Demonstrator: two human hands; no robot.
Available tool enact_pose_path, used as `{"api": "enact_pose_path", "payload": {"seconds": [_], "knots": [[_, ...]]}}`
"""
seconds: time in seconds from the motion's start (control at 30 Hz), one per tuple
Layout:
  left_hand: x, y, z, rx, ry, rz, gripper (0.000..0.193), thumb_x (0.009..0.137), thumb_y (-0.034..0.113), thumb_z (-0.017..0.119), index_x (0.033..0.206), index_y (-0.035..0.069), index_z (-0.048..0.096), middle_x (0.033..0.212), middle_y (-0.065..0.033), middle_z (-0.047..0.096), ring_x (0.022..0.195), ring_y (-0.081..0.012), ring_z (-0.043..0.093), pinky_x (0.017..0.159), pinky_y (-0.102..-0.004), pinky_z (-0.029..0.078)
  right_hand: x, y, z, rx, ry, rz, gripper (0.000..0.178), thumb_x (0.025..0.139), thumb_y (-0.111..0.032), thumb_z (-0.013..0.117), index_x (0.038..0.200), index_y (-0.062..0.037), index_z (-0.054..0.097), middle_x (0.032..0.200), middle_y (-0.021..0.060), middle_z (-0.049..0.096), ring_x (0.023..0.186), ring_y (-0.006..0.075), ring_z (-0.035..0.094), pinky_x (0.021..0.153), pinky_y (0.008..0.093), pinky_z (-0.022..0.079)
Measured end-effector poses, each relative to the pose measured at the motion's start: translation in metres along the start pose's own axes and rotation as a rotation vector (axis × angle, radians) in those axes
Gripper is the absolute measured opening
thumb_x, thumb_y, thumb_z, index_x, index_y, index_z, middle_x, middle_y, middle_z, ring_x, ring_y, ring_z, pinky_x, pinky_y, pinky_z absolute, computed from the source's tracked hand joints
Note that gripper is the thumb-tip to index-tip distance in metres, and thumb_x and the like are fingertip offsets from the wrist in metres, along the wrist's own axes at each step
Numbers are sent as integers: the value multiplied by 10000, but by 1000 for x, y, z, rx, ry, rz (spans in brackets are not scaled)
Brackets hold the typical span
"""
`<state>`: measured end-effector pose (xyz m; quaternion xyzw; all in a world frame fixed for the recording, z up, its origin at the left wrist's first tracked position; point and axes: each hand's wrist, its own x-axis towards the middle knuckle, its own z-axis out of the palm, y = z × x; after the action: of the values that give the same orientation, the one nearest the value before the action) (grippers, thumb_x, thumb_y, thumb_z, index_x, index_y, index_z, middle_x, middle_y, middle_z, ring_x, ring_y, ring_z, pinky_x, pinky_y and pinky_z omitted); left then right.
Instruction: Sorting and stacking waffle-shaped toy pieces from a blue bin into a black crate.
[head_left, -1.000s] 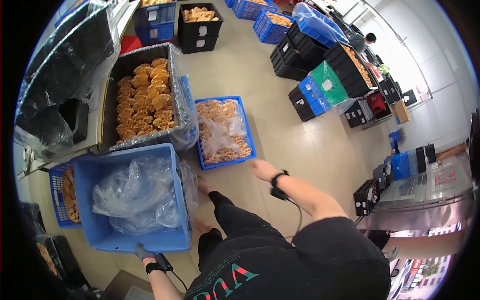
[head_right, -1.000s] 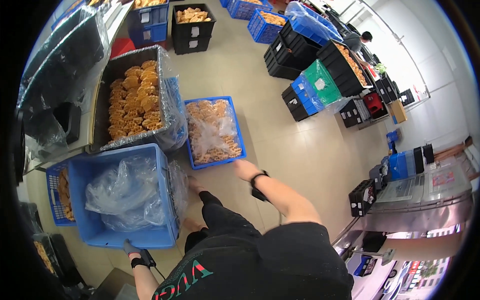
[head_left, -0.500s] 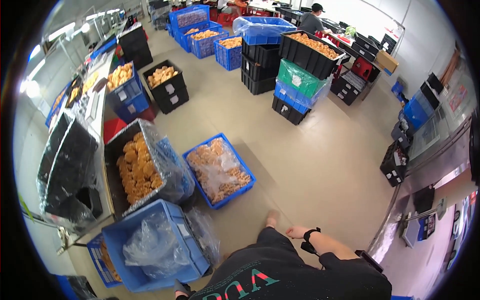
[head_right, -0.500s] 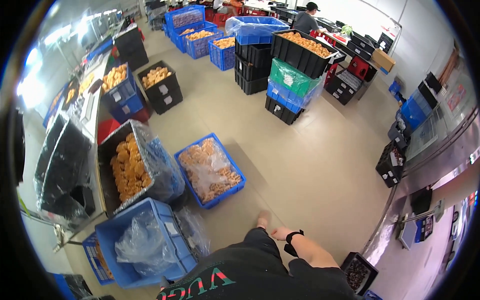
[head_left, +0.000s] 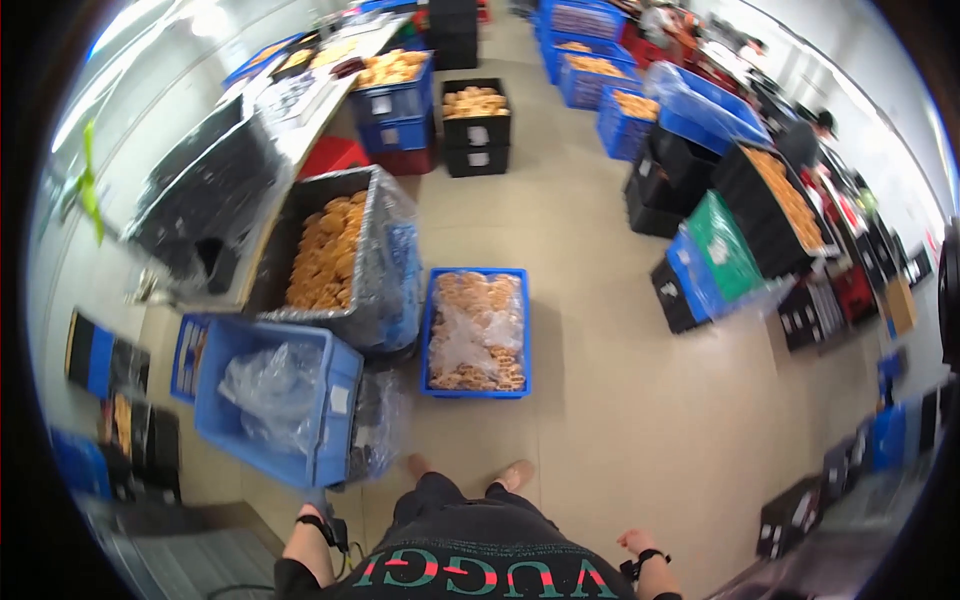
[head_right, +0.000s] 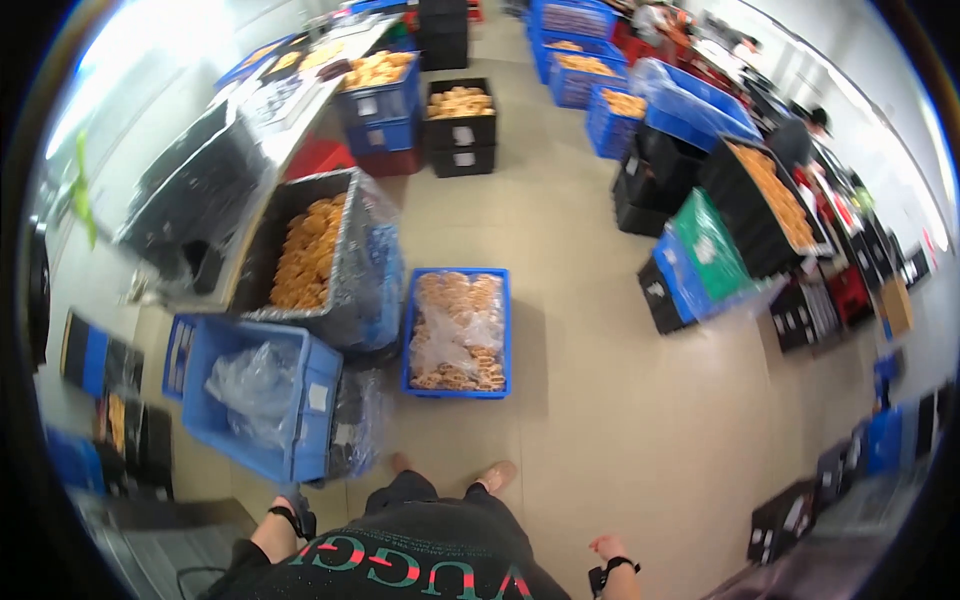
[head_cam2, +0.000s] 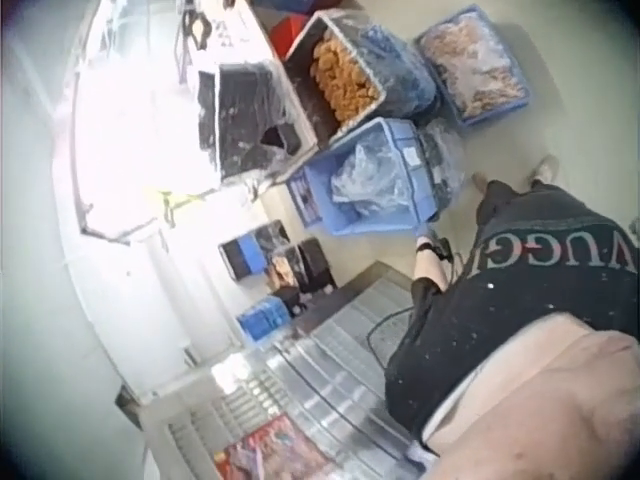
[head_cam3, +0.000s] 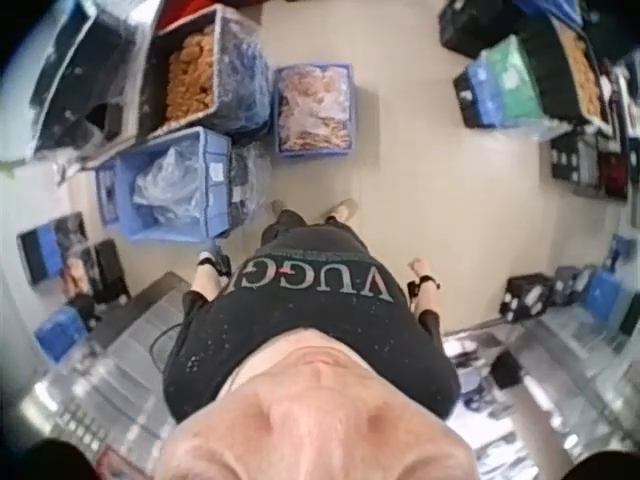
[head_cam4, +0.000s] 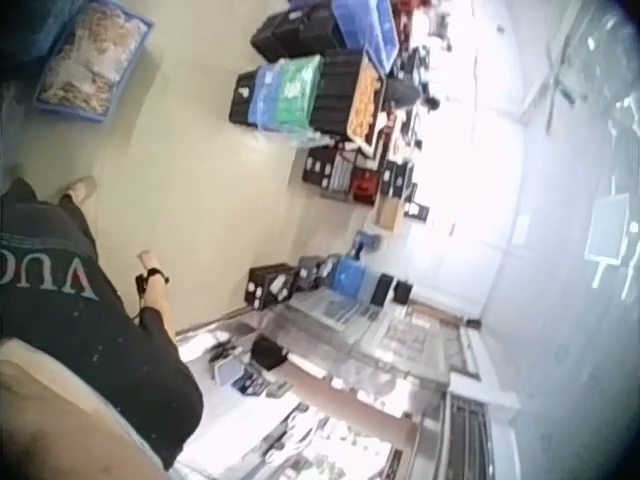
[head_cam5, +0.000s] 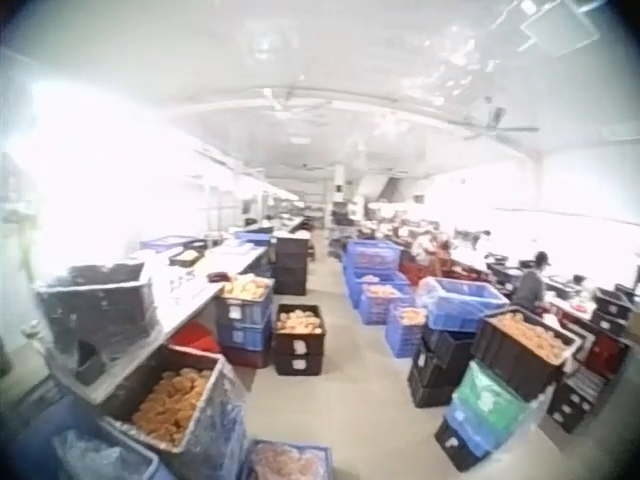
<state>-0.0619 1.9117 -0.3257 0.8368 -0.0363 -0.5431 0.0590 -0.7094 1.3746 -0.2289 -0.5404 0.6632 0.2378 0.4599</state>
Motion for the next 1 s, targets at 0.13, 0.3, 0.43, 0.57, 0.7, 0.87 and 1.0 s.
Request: {"api": "enact_pose_path", "payload": {"seconds": [0.13, 0.3, 0.43, 0.57, 0.7, 0.87, 1.0], "knots": [[-23, 38, -6, -551, 577, -176, 408, 845, 357, 550, 1122, 63, 491, 821, -160, 565, 791, -272, 563, 568, -445, 453, 37, -39, 2, 125, 60, -43, 244, 833, -70, 463, 822, -65, 707, 736, 73, 670, 720, 155, 631, 649, 299, 496], [-147, 144, -52, -579, 695, -125, 659, 844, 322, 551, 1358, -47, 365, 1264, -252, 518, 1132, -341, 536, 890, -433, 459, 70, -135, 34, 402, -109, -332, 231, 841, -51, 441, 963, -60, 637, 875, 67, 649, 779, 162, 629, 633, 288, 491], [-143, 129, -67, -524, 737, -95, 697, 820, 367, 579, 1355, -44, 400, 1258, -252, 536, 1139, -346, 543, 952, -374, 428, 61, -196, 50, 408, -230, -448, 222, 804, -24, 453, 950, -30, 621, 843, 80, 649, 825, 166, 637, 682, 291, 487], [-163, 201, -69, -365, 710, -128, 678, 789, 386, 606, 1304, -30, 460, 1254, -265, 537, 1167, -363, 530, 963, -394, 431, 59, -219, 34, 180, -166, -484, 238, 819, -67, 477, 981, -18, 645, 873, 102, 673, 849, 187, 645, 742, 306, 495], [-119, 199, -100, -331, 738, -42, 644, 792, 426, 602, 1309, 60, 484, 1273, -230, 531, 1170, -379, 516, 977, -409, 419, 154, -161, 38, -220, -76, -622, 260, 863, -181, 522, 1024, -23, 651, 901, 132, 684, 856, 208, 649, 774, 314, 495], [-75, 188, -137, -391, 786, 52, 618, 819, 376, 567, 1318, 26, 468, 1289, -239, 516, 1203, -379, 489, 1008, -394, 400, 105, -202, 30, -190, 18, -157, 404, 935, -232, 436, 1295, -69, 523, 1306, 179, 535, 1221, 321, 481, 1023, 388, 380], [-70, 179, -178, -409, 549, 134, 721, 841, 473, 513, 1349, -29, 411, 1352, -256, 453, 1269, -374, 430, 1065, -357, 349, 101, -307, 71, -290, 165, -344, 409, 934, -242, 442, 1300, -76, 520, 1306, 179, 535, 1221, 316, 483, 1023, 386, 379]]}}
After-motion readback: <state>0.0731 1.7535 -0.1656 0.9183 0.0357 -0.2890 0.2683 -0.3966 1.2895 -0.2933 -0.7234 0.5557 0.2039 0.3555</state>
